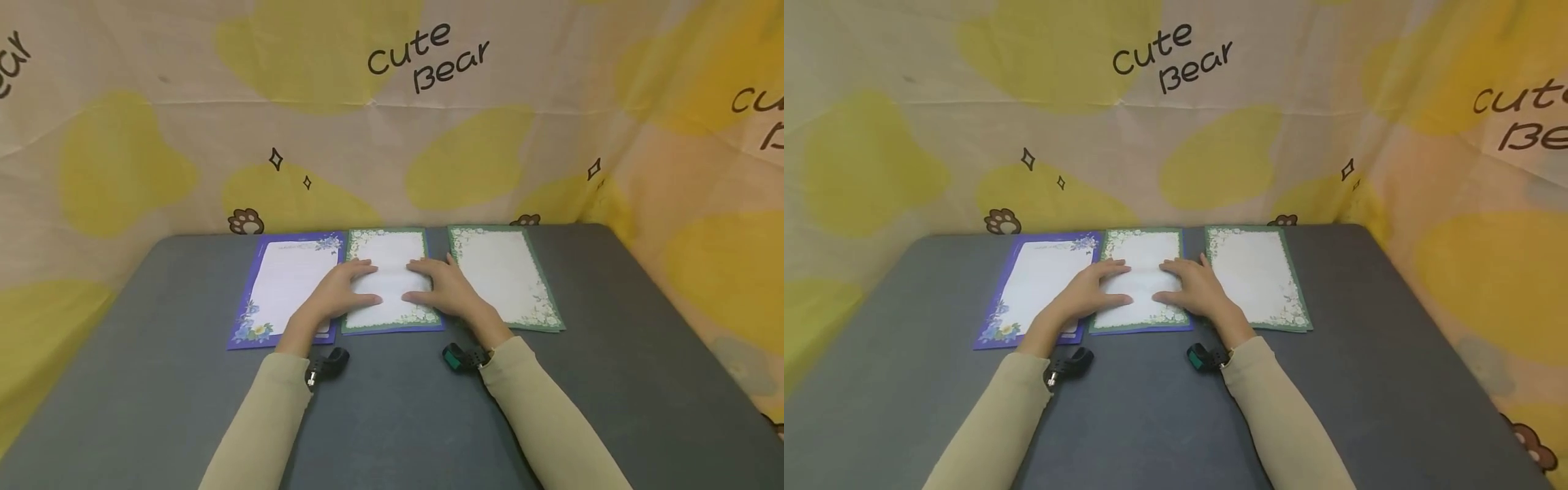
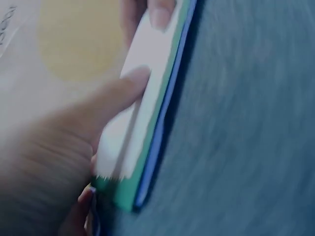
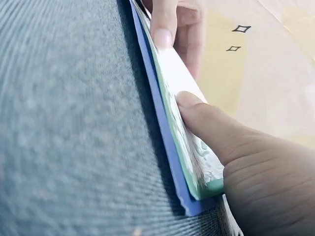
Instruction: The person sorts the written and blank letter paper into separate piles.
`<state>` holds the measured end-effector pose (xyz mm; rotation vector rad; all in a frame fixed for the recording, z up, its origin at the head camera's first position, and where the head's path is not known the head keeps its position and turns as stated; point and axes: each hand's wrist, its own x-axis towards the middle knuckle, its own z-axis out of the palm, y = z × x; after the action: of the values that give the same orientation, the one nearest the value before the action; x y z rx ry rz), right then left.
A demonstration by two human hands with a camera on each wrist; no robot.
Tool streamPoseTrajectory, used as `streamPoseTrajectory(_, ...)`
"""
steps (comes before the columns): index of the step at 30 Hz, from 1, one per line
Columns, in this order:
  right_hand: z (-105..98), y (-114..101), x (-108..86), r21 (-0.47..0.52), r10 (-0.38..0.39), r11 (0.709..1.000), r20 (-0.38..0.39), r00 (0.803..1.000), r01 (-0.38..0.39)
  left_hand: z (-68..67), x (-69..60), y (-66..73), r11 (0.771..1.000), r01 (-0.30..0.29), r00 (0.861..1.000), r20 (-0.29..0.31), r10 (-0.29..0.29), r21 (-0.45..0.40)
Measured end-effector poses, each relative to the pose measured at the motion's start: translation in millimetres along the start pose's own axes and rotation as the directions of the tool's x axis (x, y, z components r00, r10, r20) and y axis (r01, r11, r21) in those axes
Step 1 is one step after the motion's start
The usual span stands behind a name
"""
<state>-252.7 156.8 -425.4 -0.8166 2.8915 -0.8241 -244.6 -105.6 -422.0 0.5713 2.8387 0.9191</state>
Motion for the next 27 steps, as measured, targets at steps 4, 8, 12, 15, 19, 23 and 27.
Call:
streamPoseTrajectory(4,1.9,-0.3,1.2,0.005,-0.01,1.0,-0.072,0.997,0.011,3.4,-0.8,-4.7,0.996,0.014,0.995,-0.098,-0.023,-0.089)
streamPoseTrajectory(8,3.3,2.4,1.7,0.037,-0.029,0.999,-0.145,0.989,0.035,5.8,-1.1,-4.3,0.989,0.023,0.984,-0.172,-0.048,-0.144)
streamPoseTrajectory(12,3.2,3.7,-1.8,0.04,0.014,0.999,-0.259,0.966,-0.004,9.5,-1.1,-4.3,0.989,0.029,0.981,-0.186,-0.056,-0.142)
streamPoseTrajectory(15,0.2,1.2,-3.0,0.052,0.104,0.995,-0.373,0.922,-0.091,9.7,-1.5,-5.3,0.989,0.023,0.979,-0.196,-0.052,-0.147)
streamPoseTrajectory(19,-2.1,-2.3,-3.0,0.155,0.187,0.979,-0.385,0.904,-0.136,9.4,-2.2,-5.0,0.985,0.022,0.977,-0.207,-0.058,-0.171)
streamPoseTrajectory(23,-2.0,-4.3,-3.0,0.296,0.228,0.946,-0.324,0.918,-0.131,8.4,-3.4,-2.5,0.978,0.017,0.971,-0.228,-0.065,-0.209)
streamPoseTrajectory(27,-4.6,-6.0,-3.2,0.565,0.316,0.813,-0.223,0.922,-0.142,7.1,-2.5,0.5,0.98,-0.038,0.962,-0.272,-0.017,-0.196)
